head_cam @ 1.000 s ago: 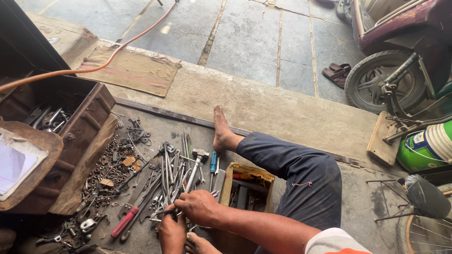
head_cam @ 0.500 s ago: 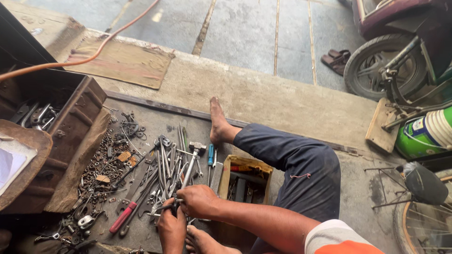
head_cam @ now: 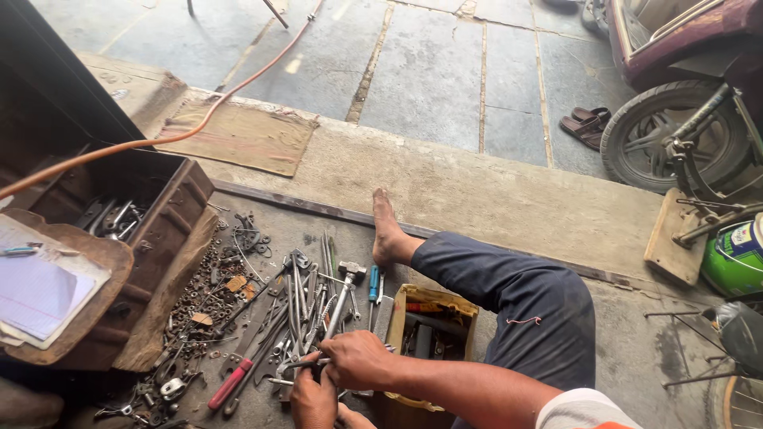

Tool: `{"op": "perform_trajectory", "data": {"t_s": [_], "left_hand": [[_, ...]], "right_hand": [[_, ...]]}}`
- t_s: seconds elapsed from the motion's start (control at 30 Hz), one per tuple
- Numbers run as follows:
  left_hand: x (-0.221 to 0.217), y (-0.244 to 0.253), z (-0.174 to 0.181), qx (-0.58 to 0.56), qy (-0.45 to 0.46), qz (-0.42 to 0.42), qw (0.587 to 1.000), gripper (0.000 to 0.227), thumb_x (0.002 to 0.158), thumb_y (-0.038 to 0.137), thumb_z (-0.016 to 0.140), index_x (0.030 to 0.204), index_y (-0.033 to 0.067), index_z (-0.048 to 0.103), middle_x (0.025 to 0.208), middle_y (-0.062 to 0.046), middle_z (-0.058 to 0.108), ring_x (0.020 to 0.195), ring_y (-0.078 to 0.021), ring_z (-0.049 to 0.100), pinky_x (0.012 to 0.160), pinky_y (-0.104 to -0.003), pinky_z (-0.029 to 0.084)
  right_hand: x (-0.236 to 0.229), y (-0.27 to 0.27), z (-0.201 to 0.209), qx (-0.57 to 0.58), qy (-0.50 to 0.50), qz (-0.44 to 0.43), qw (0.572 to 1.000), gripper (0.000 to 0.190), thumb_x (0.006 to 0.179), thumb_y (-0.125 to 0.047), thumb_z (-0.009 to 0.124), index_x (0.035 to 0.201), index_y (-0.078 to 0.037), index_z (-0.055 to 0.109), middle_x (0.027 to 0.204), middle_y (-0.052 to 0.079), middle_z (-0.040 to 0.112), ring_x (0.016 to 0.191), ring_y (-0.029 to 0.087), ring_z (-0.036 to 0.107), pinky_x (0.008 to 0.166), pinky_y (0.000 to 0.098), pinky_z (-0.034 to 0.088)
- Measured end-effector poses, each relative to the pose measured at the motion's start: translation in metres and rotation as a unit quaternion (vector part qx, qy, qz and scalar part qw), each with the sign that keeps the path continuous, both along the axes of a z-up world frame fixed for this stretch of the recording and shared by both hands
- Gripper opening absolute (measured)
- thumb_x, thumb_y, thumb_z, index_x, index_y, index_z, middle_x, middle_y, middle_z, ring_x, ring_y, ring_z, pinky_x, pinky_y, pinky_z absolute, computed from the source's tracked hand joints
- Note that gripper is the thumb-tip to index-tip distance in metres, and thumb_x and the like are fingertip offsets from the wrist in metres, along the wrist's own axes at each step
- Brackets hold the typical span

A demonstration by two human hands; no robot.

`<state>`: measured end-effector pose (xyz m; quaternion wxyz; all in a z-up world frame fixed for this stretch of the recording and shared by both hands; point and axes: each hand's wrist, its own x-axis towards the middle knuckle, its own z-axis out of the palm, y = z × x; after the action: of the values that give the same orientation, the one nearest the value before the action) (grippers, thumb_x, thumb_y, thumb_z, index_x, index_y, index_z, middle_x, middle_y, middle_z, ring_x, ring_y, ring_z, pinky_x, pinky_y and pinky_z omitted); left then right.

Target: The person sits on the floor and uses a wrench to tighten a bolt on a small metal part. They then use pliers to adjust the part and continue working with various tools scattered on the ground.

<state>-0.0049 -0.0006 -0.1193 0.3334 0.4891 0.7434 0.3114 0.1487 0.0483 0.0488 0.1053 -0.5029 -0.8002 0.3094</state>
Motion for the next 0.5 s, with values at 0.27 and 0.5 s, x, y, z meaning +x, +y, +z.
{"op": "perform_trajectory", "data": {"t_s": [0.27, 0.5], "left_hand": [[-0.067, 0.022, -0.008, -0.057, -0.290, 0.166, 0.941, 0.027, 0.093, 0.008, 0.068, 0.118, -0.0020, 0.066, 0.093, -0.017, 0.078, 0.086, -0.0328, 0.074, 0.079, -0.045, 0.058], [-0.008, -0.001, 0.058, 0.076, -0.116, -0.081, 0.987, 0.031, 0.086, 0.007, 0.070, 0.116, 0.0121, 0.074, 0.107, -0.007, 0.076, 0.096, -0.0189, 0.075, 0.083, -0.035, 0.059]], "right_hand": [[0.021, -0.006, 0.009, 0.080, 0.043, 0.026, 0.996, 0.022, 0.087, -0.024, 0.068, 0.101, -0.008, 0.069, 0.084, 0.016, 0.069, 0.077, 0.040, 0.068, 0.066, 0.0517, 0.055], [0.026, 0.029, 0.015, 0.064, 0.062, -0.069, 0.994, 0.018, 0.091, -0.021, 0.067, 0.101, -0.008, 0.074, 0.088, 0.017, 0.073, 0.080, 0.038, 0.071, 0.069, 0.0492, 0.056]]}}
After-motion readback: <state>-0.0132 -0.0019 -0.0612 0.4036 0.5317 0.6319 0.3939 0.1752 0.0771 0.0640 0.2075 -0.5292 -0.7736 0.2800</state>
